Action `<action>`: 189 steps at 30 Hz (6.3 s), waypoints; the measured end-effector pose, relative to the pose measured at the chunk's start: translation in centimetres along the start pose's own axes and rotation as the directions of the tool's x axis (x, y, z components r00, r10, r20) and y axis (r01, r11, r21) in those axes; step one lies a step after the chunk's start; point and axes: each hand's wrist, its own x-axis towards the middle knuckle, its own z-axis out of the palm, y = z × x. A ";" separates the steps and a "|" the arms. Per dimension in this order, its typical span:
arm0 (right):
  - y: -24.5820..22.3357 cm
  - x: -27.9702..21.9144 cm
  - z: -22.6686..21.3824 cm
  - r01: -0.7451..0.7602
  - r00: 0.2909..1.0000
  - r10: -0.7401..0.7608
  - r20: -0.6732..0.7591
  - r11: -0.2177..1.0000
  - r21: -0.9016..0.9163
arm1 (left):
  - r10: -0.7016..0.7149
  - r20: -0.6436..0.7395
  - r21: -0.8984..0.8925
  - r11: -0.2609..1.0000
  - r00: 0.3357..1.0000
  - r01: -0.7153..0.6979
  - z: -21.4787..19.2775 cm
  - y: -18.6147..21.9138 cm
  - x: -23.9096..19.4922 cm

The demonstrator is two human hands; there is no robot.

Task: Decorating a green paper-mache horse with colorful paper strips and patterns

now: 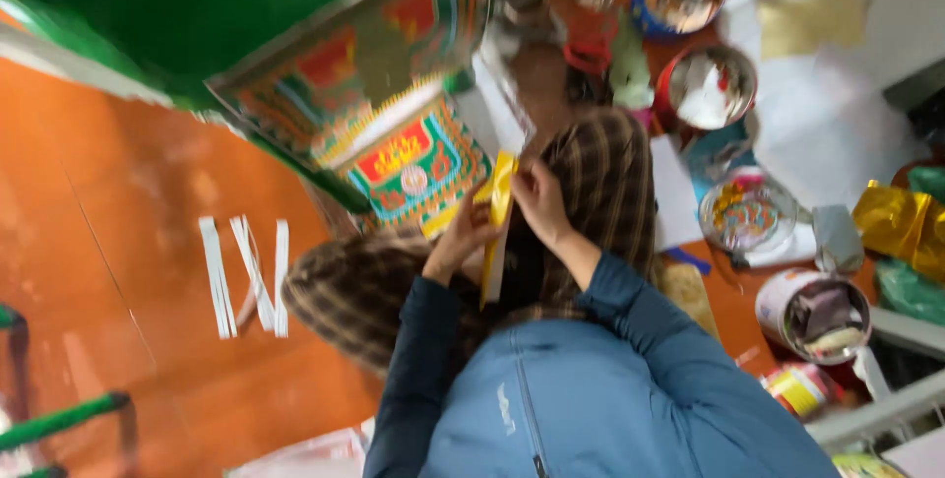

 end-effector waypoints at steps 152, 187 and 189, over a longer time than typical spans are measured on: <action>-4.8 31.5 -4.2 0.225 0.971 -0.141 0.192 0.275 -0.935 | -0.174 -0.542 0.161 0.939 0.822 0.304 -4.3 1.0 2.4; 6.5 27.5 3.3 -0.634 0.772 0.606 0.192 0.716 0.291 | -0.196 -0.714 0.053 0.942 0.672 0.332 -3.2 1.9 1.3; 4.8 26.3 2.2 -0.619 0.785 0.595 0.174 0.738 0.267 | -0.141 -0.778 0.102 0.933 0.612 0.345 -2.8 2.4 1.0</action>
